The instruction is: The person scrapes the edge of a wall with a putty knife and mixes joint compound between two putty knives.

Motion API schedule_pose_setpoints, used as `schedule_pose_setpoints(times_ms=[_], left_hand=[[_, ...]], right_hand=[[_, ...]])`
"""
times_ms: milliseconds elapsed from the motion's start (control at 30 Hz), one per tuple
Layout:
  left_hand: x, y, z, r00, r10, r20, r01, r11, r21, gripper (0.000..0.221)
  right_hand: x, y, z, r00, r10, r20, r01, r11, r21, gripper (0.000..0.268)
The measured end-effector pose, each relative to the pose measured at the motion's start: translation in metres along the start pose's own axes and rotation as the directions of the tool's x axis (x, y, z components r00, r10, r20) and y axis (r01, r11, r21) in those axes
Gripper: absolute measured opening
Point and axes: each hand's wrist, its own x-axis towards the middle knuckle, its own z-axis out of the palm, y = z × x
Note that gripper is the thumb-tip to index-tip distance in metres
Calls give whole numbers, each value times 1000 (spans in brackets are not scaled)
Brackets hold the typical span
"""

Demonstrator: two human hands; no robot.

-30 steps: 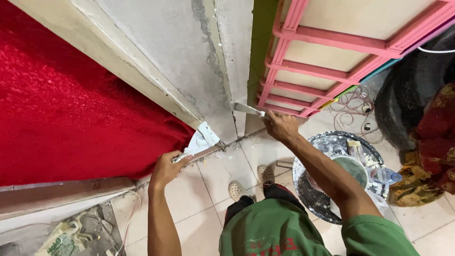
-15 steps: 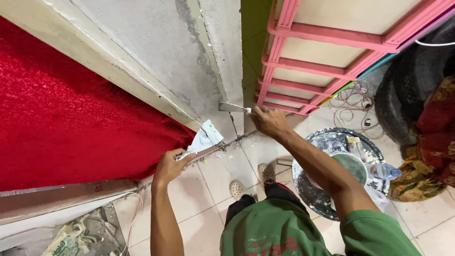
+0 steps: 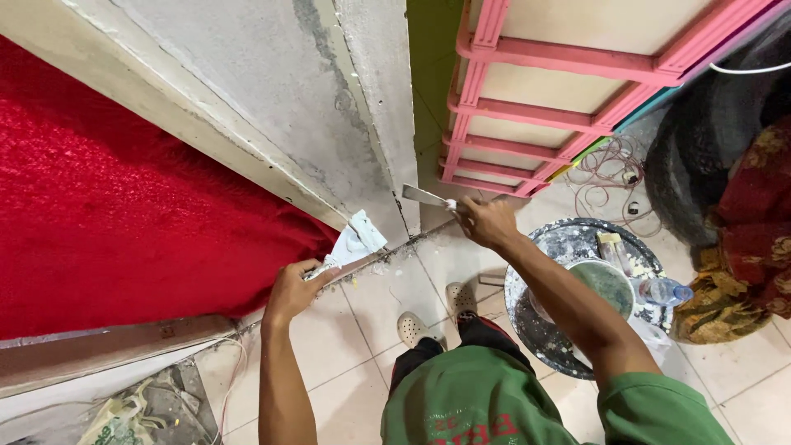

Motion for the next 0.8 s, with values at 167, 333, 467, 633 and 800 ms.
schedule_pose_setpoints(times_ms=[167, 333, 467, 633, 800], left_hand=[[-2, 2, 1, 999, -28, 17, 28, 999, -28, 34], [-1, 0, -1, 997, -78, 11, 79, 996, -39, 34], [1, -6, -2, 998, -58, 12, 59, 998, -24, 35], [-1, -6, -2, 998, -58, 5, 58, 998, -26, 33], [2, -5, 3, 999, -42, 20, 43, 998, -41, 38]], right_hand=[[24, -5, 28, 987, -121, -102, 126, 991, 35, 27], [42, 4, 36, 999, -37, -18, 37, 999, -12, 29], [38, 27, 25, 993, 38, 108, -26, 993, -111, 33], [16, 54, 0, 994, -76, -77, 74, 997, -31, 30], [43, 37, 3, 979, -202, 23, 202, 979, 18, 33]])
